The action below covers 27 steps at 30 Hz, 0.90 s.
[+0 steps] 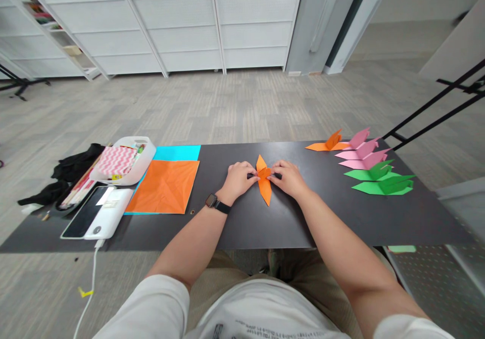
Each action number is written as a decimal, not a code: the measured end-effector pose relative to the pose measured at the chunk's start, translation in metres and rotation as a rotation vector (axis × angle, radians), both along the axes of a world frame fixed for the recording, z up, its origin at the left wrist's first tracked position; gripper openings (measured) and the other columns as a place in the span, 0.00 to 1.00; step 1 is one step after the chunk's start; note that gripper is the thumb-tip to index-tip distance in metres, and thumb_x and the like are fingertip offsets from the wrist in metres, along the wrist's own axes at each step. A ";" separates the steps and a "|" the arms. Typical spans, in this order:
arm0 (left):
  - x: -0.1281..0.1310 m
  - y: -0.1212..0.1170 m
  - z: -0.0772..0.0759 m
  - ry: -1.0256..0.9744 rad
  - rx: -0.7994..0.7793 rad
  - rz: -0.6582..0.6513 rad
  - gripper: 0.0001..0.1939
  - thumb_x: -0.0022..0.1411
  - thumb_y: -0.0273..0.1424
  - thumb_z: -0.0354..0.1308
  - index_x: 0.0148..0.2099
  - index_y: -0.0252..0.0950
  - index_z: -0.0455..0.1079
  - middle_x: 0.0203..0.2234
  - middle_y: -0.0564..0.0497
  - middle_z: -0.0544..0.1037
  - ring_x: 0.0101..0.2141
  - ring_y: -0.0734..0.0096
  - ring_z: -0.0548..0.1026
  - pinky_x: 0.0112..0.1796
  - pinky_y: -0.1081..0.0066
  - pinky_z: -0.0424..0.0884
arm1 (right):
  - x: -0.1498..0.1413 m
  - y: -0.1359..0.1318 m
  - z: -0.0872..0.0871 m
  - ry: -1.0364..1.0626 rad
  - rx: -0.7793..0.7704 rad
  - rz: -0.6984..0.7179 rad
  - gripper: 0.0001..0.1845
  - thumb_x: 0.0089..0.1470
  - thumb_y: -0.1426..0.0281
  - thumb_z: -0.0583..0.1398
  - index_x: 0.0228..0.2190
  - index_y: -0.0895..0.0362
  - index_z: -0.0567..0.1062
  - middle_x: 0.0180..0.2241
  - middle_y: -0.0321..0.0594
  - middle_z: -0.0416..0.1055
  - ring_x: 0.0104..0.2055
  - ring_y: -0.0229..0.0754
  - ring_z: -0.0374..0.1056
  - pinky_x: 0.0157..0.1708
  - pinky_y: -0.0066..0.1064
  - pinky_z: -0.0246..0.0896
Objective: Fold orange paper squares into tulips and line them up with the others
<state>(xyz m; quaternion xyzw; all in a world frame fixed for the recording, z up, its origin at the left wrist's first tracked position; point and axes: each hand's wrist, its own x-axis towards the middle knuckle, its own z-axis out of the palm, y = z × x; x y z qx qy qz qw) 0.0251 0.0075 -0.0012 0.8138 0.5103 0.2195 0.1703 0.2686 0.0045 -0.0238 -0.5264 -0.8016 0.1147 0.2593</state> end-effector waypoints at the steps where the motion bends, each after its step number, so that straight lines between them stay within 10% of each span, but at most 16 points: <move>1: 0.000 0.001 -0.001 0.003 0.005 -0.005 0.03 0.66 0.36 0.71 0.40 0.44 0.83 0.44 0.51 0.82 0.47 0.59 0.75 0.53 0.55 0.66 | 0.000 0.000 0.000 0.000 0.003 0.004 0.03 0.58 0.68 0.70 0.36 0.49 0.85 0.46 0.40 0.77 0.51 0.50 0.72 0.50 0.43 0.62; 16: -0.005 0.005 0.000 -0.221 0.102 -0.012 0.08 0.72 0.34 0.60 0.49 0.42 0.80 0.45 0.48 0.84 0.47 0.61 0.78 0.54 0.59 0.69 | 0.015 -0.011 0.031 0.016 0.013 0.034 0.02 0.62 0.70 0.66 0.35 0.53 0.81 0.38 0.38 0.77 0.43 0.43 0.73 0.45 0.34 0.64; 27: -0.012 0.015 -0.003 -0.287 0.081 -0.016 0.12 0.71 0.38 0.55 0.47 0.43 0.80 0.42 0.49 0.84 0.45 0.60 0.80 0.54 0.60 0.73 | 0.133 -0.029 0.044 0.236 0.193 -0.832 0.12 0.62 0.60 0.61 0.34 0.54 0.79 0.37 0.43 0.81 0.37 0.47 0.72 0.41 0.36 0.65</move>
